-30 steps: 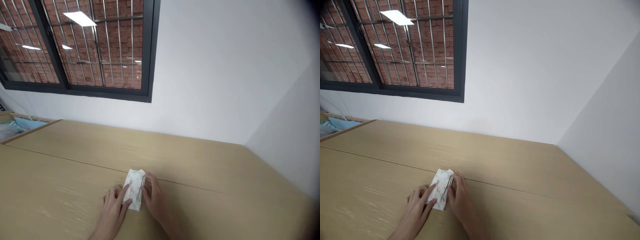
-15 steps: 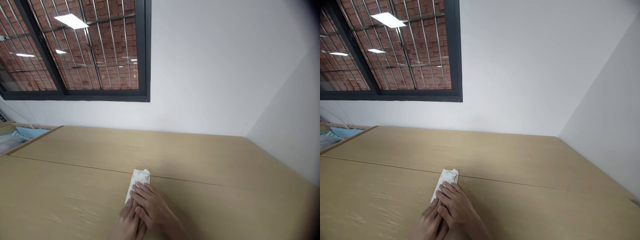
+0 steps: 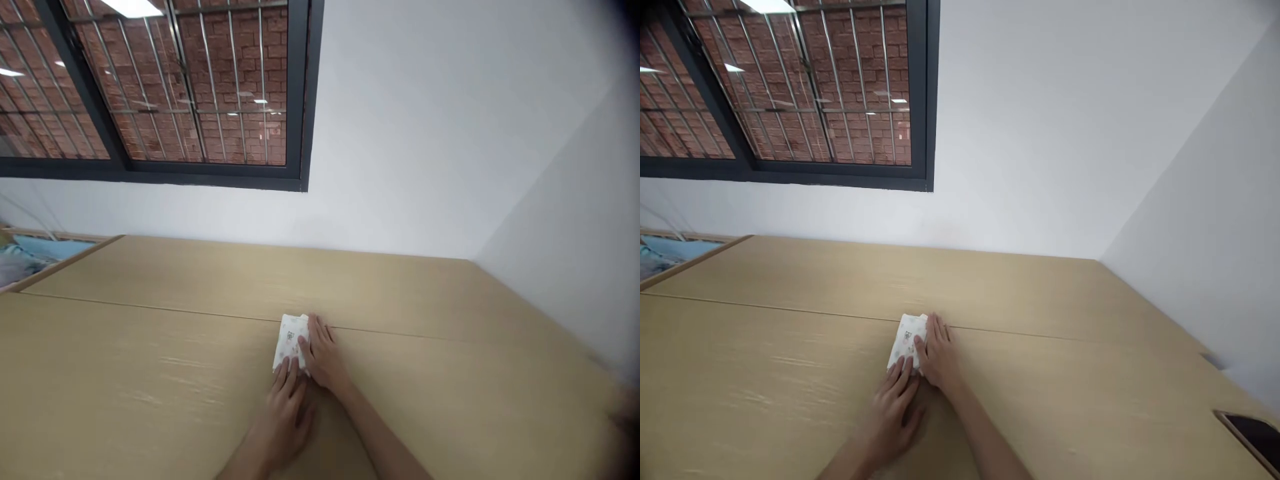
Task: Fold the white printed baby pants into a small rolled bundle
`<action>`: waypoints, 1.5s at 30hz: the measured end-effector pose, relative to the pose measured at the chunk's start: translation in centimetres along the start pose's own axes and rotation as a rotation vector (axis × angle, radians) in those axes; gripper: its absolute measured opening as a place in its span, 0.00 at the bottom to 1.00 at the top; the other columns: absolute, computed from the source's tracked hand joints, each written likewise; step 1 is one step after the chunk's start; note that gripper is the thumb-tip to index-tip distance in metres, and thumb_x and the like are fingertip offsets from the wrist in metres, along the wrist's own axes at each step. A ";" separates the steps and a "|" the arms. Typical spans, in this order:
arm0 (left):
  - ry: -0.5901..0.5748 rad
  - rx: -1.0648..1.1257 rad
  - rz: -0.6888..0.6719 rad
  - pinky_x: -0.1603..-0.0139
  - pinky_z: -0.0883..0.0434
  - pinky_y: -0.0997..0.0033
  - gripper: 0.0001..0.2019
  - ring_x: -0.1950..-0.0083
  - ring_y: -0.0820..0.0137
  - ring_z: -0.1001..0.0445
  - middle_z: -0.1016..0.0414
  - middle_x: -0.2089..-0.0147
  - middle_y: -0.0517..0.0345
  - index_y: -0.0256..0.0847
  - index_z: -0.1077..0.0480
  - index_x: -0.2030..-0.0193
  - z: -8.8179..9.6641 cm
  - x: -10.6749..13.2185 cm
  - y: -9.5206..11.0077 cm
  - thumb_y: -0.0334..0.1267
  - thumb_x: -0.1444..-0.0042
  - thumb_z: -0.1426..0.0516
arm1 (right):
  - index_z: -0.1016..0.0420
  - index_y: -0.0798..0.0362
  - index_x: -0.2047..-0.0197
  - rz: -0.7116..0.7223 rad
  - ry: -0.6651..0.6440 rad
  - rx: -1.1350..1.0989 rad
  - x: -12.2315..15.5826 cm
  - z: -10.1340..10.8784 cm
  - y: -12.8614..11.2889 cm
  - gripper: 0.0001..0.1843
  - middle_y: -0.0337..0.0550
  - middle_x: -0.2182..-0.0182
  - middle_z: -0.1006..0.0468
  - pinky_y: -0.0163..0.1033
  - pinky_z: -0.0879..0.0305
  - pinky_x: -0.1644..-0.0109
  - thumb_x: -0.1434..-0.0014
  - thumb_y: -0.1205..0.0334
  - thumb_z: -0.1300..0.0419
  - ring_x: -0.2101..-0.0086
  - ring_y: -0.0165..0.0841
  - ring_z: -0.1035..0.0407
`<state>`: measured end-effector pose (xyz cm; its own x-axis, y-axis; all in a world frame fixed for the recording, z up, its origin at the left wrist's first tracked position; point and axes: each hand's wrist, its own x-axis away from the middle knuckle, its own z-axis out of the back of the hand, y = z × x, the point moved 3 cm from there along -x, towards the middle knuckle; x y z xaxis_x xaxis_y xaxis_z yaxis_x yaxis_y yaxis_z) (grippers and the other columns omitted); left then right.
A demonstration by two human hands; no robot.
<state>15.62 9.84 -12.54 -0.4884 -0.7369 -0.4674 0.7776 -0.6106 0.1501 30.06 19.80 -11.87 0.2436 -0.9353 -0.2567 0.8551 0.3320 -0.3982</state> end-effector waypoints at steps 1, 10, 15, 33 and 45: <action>0.000 0.025 0.010 0.37 0.26 0.42 0.24 0.28 0.44 0.41 0.42 0.27 0.40 0.38 0.33 0.36 0.0 -0.1 0.0 0.41 0.38 0.43 | 0.56 0.61 0.25 -0.020 0.008 -0.020 -0.1 -0.1 0.2 0.36 0.59 0.28 0.49 0.59 0.58 0.27 0.27 0.48 0.59 0.28 0.45 0.57; 0.209 0.376 0.258 0.49 0.24 0.48 0.14 0.50 0.58 0.23 0.20 0.50 0.50 0.44 0.26 0.48 1.4 -1.6 -2.9 0.37 0.31 0.51 | 0.58 0.56 0.24 -0.169 0.150 -0.376 -0.5 0.6 2.3 0.38 0.59 0.30 0.42 0.58 0.48 0.30 0.27 0.43 0.59 0.31 0.43 0.46; 0.204 0.450 0.299 0.51 0.26 0.58 0.18 0.54 0.62 0.23 0.19 0.57 0.53 0.45 0.25 0.54 1.8 -1.4 -3.4 0.43 0.29 0.55 | 0.51 0.55 0.25 -0.164 0.192 -0.467 -0.3 1.0 2.1 0.36 0.58 0.30 0.42 0.57 0.49 0.29 0.28 0.42 0.57 0.32 0.42 0.45; 0.092 0.367 0.680 0.44 0.39 0.47 0.20 0.48 0.49 0.30 0.23 0.55 0.47 0.41 0.28 0.59 0.5 -1.5 -6.4 0.56 0.42 0.48 | 0.34 0.49 0.37 0.038 0.135 -0.187 0.8 2.5 -0.6 0.26 0.51 0.37 0.35 0.49 0.49 0.33 0.38 0.58 0.42 0.37 0.44 0.43; 0.054 0.692 0.517 0.59 0.29 0.66 0.19 0.63 0.63 0.27 0.27 0.66 0.57 0.42 0.34 0.64 2.7 0.7 -2.4 0.57 0.36 0.49 | 0.30 0.49 0.54 -0.071 0.161 -0.290 4.7 2.1 -2.0 0.18 0.44 0.55 0.23 0.46 0.46 0.46 0.49 0.67 0.41 0.50 0.43 0.33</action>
<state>12.31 10.02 -10.88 -0.1070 -0.9669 -0.2318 0.4727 -0.2546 0.8436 30.47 14.50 -10.38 0.0932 -0.9336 -0.3461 0.6958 0.3097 -0.6481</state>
